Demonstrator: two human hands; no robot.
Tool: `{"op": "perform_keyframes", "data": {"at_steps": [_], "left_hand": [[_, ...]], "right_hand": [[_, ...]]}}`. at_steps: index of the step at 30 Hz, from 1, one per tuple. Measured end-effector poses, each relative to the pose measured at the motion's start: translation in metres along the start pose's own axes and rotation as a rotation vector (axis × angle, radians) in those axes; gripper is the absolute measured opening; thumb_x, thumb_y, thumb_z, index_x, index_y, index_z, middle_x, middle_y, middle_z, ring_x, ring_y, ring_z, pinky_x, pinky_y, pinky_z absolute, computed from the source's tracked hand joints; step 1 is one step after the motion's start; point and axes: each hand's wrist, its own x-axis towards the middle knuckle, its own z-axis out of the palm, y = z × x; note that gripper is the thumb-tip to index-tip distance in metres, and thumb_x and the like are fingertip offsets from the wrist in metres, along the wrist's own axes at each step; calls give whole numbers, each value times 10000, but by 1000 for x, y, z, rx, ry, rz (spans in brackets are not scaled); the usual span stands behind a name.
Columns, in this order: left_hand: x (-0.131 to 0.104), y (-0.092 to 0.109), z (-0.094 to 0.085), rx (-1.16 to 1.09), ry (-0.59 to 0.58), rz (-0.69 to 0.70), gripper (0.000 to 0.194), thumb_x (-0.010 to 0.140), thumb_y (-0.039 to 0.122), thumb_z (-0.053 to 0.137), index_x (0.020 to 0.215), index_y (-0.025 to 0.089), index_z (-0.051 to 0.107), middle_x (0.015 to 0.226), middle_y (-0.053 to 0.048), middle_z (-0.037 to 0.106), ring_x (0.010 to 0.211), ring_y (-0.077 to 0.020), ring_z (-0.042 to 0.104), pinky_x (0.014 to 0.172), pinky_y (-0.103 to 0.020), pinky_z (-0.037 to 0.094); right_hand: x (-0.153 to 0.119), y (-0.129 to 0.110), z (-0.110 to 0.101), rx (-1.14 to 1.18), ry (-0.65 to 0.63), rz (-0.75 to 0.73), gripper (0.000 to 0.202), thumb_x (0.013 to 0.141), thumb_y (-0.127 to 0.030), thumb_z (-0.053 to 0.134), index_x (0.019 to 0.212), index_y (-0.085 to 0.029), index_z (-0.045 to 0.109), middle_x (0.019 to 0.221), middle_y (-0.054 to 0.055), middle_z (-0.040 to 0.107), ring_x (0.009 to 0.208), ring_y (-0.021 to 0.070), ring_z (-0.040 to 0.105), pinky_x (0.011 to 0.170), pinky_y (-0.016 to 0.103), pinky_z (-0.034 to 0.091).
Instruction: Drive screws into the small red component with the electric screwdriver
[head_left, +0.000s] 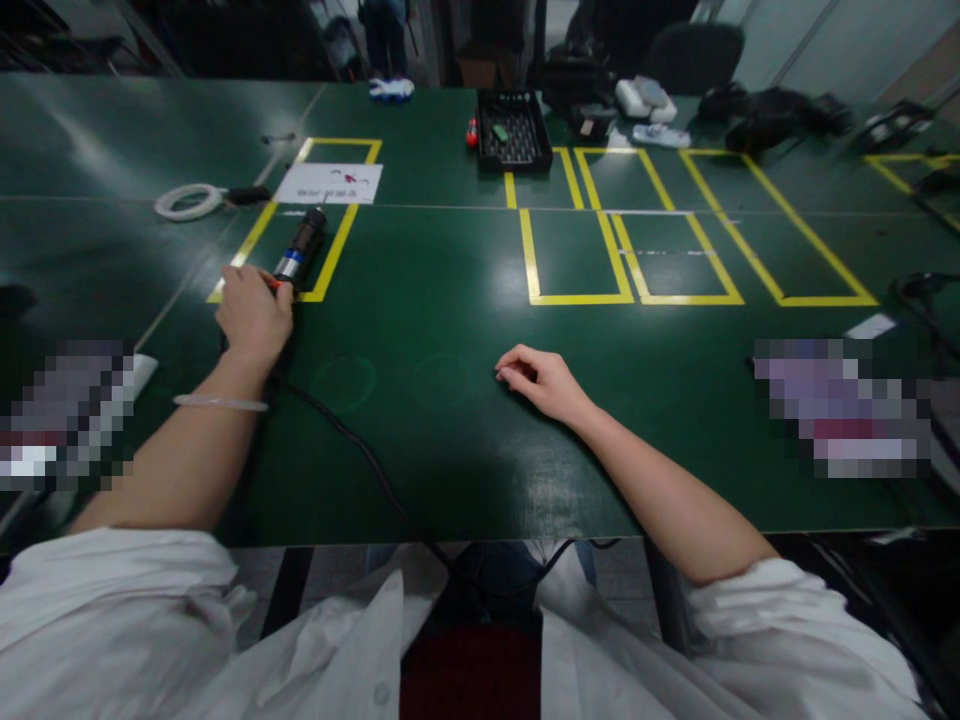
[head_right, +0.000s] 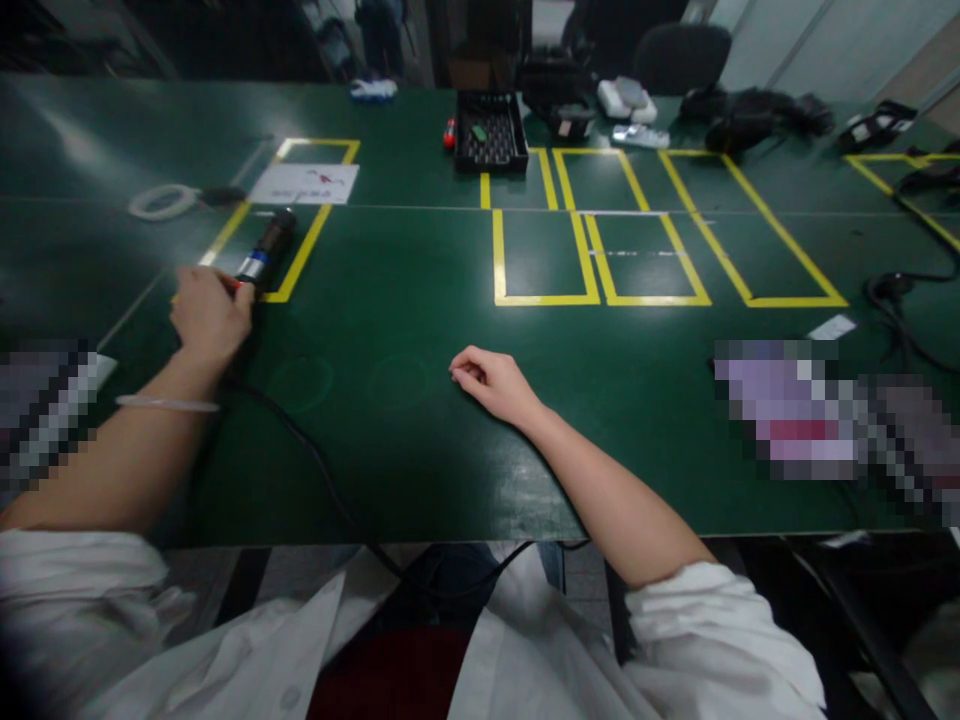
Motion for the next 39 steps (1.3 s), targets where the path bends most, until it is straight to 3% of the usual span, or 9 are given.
{"op": "perform_keyframes", "data": {"at_steps": [3,6,11,15,18,22,25,30,39], "left_hand": [[2,3,-2,-59,89,23,378,969,407,485,1182,98,528,1202,-85,478,1060,-223,457,898,-392,354],[-4,22,1,-277,117,79,327,950,363,541,1149,104,555,1047,-35,573,949,-153,512,898,-349,395],[-52,92,6,-845,-242,170,317,821,324,676,1035,92,646,902,-50,691,829,-139,647,845,-314,515],[-105,144,1,-987,-567,221,372,808,372,701,1095,135,688,1015,-100,736,964,-213,696,916,-357,527],[-130,163,0,-1049,-750,254,451,802,359,723,1185,137,639,1024,-100,739,999,-220,703,948,-362,516],[-142,169,7,-1081,-875,262,527,807,371,731,1247,127,575,991,-93,736,973,-219,704,924,-359,512],[-144,166,10,-1057,-928,305,604,821,390,723,1335,129,543,960,-76,734,974,-216,692,937,-359,497],[-146,163,9,-1044,-865,284,563,896,421,625,1362,114,547,931,-70,696,888,-181,655,886,-334,495],[-150,162,14,-1080,-850,353,518,832,363,700,1267,120,560,989,-83,665,887,-174,656,838,-316,516]], "right_hand": [[0,-1,0,5,-5,-6,120,919,-278,571,934,-182,641,817,24,713,656,120,621,632,238,460],[0,-1,1,-2,-5,-2,116,919,-273,569,931,-182,641,816,24,712,653,120,619,625,238,455],[0,-1,2,-13,-2,1,122,922,-274,569,943,-179,642,820,27,712,652,120,618,614,237,446],[0,0,2,42,2,-5,128,916,-274,572,995,-186,619,845,25,706,662,118,618,630,240,464],[0,0,2,100,15,-19,215,911,-283,580,1107,-193,585,866,17,689,642,110,600,624,241,469],[0,-2,3,112,-8,-62,333,898,-284,611,1218,-211,555,865,-1,654,637,102,566,619,235,463],[-1,-4,4,46,-41,-109,257,902,-270,611,1148,-199,598,824,-8,624,637,104,539,619,236,452],[-1,-6,5,20,-7,-112,133,897,-276,623,1001,-194,605,776,-16,606,624,105,522,603,233,436],[-1,-4,7,69,12,-65,178,874,-308,665,1002,-212,588,769,-16,616,630,108,531,595,239,445]]}}
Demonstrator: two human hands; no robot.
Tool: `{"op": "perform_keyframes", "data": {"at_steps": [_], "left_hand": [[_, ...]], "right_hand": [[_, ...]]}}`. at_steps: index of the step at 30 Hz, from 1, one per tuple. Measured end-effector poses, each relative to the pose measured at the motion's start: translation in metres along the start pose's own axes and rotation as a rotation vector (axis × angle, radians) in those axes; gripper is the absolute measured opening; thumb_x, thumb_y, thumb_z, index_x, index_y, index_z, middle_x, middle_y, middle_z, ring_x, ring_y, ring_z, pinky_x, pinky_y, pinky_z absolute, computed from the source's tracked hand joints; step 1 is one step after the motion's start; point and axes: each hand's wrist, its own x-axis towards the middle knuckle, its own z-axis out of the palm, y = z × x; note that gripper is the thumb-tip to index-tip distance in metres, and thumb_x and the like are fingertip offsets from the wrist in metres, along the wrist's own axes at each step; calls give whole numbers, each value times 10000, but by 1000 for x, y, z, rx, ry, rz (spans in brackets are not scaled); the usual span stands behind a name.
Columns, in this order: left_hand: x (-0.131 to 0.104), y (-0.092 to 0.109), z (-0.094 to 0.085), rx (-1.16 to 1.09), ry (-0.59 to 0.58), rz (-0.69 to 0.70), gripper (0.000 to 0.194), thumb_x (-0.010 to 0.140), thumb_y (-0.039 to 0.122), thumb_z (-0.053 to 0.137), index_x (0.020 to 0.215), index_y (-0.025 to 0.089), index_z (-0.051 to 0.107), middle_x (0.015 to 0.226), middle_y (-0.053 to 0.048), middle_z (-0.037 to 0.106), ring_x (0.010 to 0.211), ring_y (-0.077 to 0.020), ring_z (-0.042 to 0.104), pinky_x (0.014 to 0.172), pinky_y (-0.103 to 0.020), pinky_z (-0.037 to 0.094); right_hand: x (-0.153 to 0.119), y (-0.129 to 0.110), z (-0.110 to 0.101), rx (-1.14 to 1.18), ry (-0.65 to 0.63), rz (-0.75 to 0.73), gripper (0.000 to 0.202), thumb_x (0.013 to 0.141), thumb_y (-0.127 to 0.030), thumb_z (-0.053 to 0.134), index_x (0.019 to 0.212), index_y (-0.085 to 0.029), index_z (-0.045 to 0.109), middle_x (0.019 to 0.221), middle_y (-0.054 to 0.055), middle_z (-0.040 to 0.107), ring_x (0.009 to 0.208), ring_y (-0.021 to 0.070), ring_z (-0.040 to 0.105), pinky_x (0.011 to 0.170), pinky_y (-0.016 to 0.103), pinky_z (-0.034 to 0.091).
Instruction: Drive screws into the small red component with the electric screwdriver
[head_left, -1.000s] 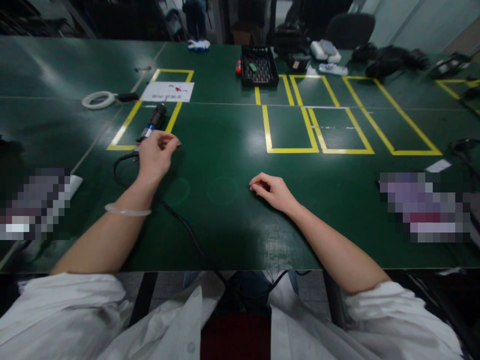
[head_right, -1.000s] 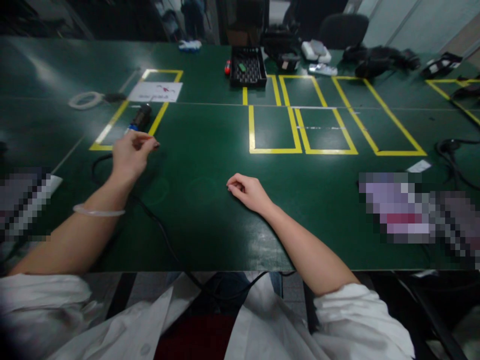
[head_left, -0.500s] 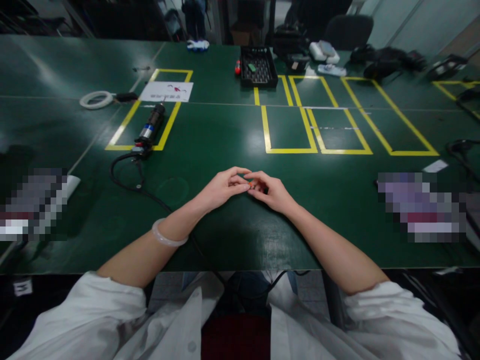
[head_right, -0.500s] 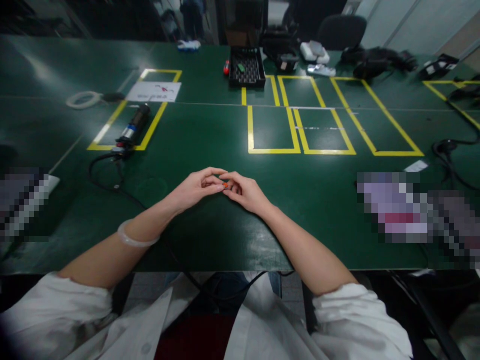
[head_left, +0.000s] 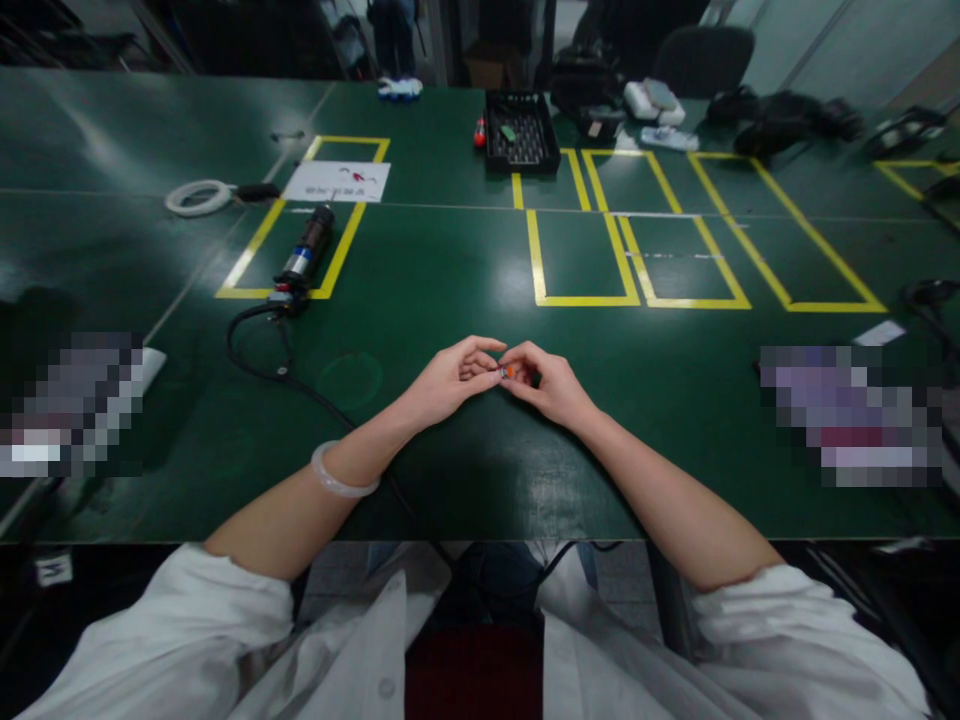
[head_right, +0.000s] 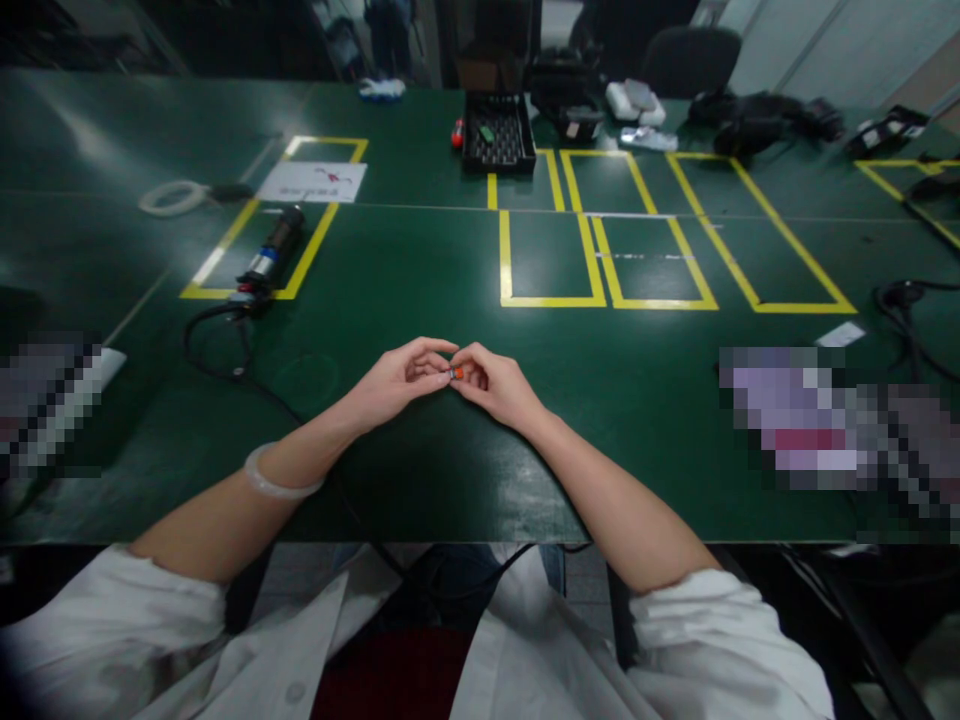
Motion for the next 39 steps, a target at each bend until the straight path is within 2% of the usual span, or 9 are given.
{"op": "perform_keyframes", "data": {"at_steps": [6,10,15,19,25,29,32,34,39], "left_hand": [[-3,3,0,324,90,216,297,885,295,647,1134,142,596,1001,-69,674,896,-162,648,870,-310,513],[-6,7,0,547,104,345,139,926,258,603,1011,151,632,972,-49,670,902,-156,636,860,-292,496],[-6,7,-1,531,131,326,146,923,288,626,985,156,636,945,-40,678,880,-159,647,835,-288,501],[-6,6,-1,553,151,387,107,925,241,619,989,156,630,952,-39,670,883,-148,640,841,-279,495],[-6,4,0,575,159,407,135,922,231,623,1032,154,613,960,-45,663,884,-148,641,837,-279,500],[-5,7,-3,602,143,396,233,939,315,603,1109,155,607,999,-59,659,918,-165,645,859,-297,504],[-1,10,-24,715,185,361,321,951,374,560,1189,162,595,1090,-79,649,1010,-200,629,927,-340,487],[3,8,-52,830,253,298,387,947,401,544,1257,171,570,1182,-96,625,1093,-232,601,985,-377,462],[8,-18,-159,1140,479,4,613,895,433,629,1394,120,459,1398,-162,499,1305,-326,446,1135,-471,338]], "right_hand": [[2,2,2,323,-31,129,347,872,-489,679,1020,-194,571,789,1,628,641,108,583,596,241,480],[4,1,0,373,-8,151,349,860,-509,693,926,-184,584,751,0,619,638,110,600,587,237,478],[4,3,0,338,6,99,325,823,-459,737,935,-195,583,805,0,616,663,105,582,586,230,462],[4,5,1,289,34,55,324,815,-409,740,1010,-210,574,929,22,653,709,112,595,614,244,476],[4,3,0,177,23,50,222,842,-361,695,971,-200,614,868,24,660,723,136,611,621,267,473],[5,6,-2,135,22,74,199,835,-337,687,958,-194,623,827,15,646,707,135,595,615,264,459],[5,9,-3,111,30,111,199,825,-325,692,957,-189,632,767,-2,622,660,123,558,598,255,431],[5,11,-4,111,29,133,208,819,-321,695,965,-186,634,748,-10,609,637,115,535,594,254,418],[5,10,-6,113,16,147,208,816,-323,693,963,-188,634,735,-15,601,631,115,520,593,252,411]]}}
